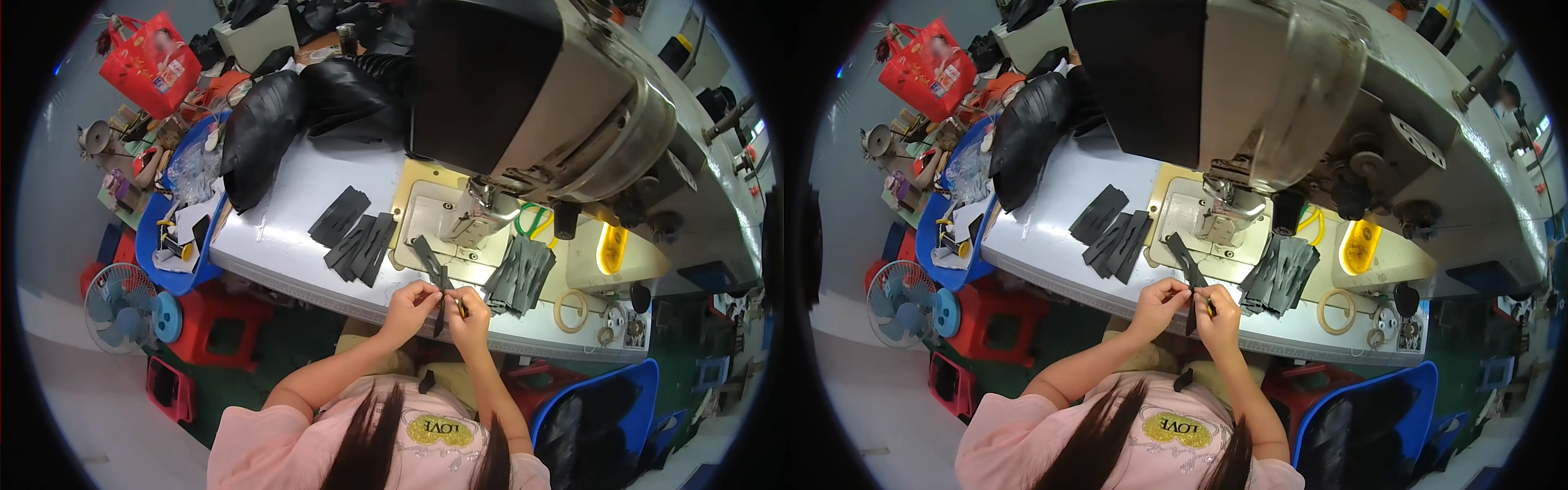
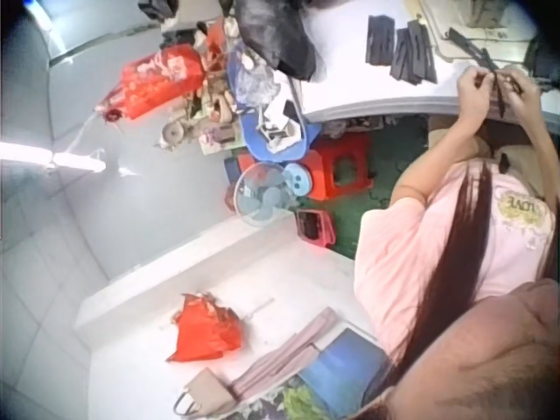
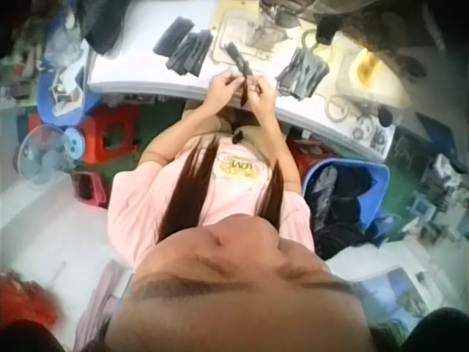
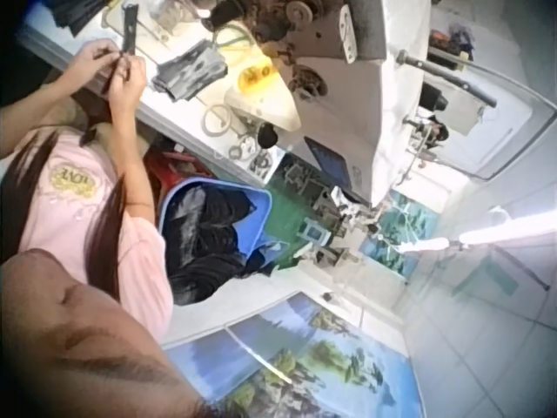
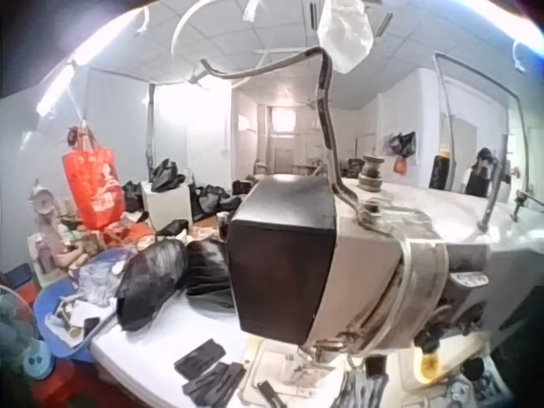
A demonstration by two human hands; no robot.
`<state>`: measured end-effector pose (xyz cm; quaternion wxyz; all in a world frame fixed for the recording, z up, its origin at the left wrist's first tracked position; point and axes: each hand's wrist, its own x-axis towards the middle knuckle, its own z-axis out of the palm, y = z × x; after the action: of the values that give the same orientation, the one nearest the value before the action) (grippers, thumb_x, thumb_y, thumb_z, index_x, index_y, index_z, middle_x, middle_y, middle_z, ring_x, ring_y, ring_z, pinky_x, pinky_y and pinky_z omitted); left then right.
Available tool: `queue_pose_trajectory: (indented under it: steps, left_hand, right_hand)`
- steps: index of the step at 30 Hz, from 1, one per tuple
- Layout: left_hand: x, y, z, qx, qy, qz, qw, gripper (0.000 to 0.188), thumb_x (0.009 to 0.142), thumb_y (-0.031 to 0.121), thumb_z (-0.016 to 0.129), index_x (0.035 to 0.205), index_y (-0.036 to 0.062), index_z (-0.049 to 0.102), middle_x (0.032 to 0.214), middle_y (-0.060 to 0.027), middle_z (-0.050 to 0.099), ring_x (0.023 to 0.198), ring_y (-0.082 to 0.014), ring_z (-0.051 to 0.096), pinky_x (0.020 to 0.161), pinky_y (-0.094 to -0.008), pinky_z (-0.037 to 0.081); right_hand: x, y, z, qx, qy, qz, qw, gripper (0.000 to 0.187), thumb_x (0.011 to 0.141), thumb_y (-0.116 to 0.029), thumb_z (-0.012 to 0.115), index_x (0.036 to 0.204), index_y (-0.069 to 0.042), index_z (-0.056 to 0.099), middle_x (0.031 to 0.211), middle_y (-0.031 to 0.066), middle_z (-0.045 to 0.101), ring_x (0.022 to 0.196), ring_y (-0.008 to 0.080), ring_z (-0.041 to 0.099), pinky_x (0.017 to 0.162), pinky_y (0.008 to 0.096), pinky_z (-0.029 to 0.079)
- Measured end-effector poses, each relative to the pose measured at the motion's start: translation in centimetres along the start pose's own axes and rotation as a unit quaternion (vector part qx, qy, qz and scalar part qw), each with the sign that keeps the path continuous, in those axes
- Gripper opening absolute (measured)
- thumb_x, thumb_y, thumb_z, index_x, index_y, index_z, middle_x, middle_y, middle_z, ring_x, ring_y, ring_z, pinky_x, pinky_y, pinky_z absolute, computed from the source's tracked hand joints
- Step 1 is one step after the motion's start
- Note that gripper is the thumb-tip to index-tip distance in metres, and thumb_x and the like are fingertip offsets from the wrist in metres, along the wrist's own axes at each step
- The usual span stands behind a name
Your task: The person operates an industrial sewing machine to stitch a black shoe upper, guiding the material under the needle. After completing the seam, the person uses scissors to trim the excess thread and then proceeds to cut and trim multiple small black leather strips on the workbench.
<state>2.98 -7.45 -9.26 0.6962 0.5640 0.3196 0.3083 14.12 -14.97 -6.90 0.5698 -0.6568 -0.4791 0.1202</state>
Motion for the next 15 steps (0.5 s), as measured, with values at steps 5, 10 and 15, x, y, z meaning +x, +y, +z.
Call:
queue_pose_trajectory:
  steps: [5, 10, 15]
  left_hand:
    - [0.0, 1.4, 0.0, 0.030, -0.043, -0.002, 0.999, 0.006, 0.088, 0.002, 0.057, 0.089, -0.0040, 0.059, 0.083, -0.0048, 0.063, 0.078, -0.0095, 0.061, 0.072, -0.0230, 0.050]
    - [0.4, 2.4, -0.2, 0.057, -0.085, 0.004, 0.995, 0.005, 0.087, 0.000, 0.057, 0.087, -0.0048, 0.059, 0.082, -0.0043, 0.061, 0.078, -0.0097, 0.060, 0.071, -0.0228, 0.049]
    - [0.5, 4.0, 0.0, 0.127, -0.106, 0.006, 0.986, 0.006, 0.085, 0.000, 0.058, 0.083, -0.0053, 0.058, 0.080, -0.0047, 0.060, 0.075, -0.0088, 0.059, 0.065, -0.0228, 0.049]
  right_hand:
    - [0.1, -0.8, -0.5, 0.010, 0.015, 0.073, 0.997, 0.006, 0.075, 0.003, 0.064, 0.081, 0.004, 0.062, 0.067, 0.0054, 0.055, 0.052, 0.0093, 0.043, 0.048, 0.0242, 0.034]
    - [0.3, -0.8, -0.8, 0.008, 0.030, 0.013, 0.999, 0.006, 0.074, 0.003, 0.064, 0.080, 0.003, 0.063, 0.068, 0.0058, 0.057, 0.053, 0.0104, 0.046, 0.049, 0.0246, 0.037]
    - [0.4, -1.7, -1.6, -0.028, 0.001, -0.003, 1.000, 0.006, 0.073, 0.004, 0.064, 0.077, 0.003, 0.059, 0.069, 0.0085, 0.057, 0.055, 0.0164, 0.052, 0.051, 0.0262, 0.041]
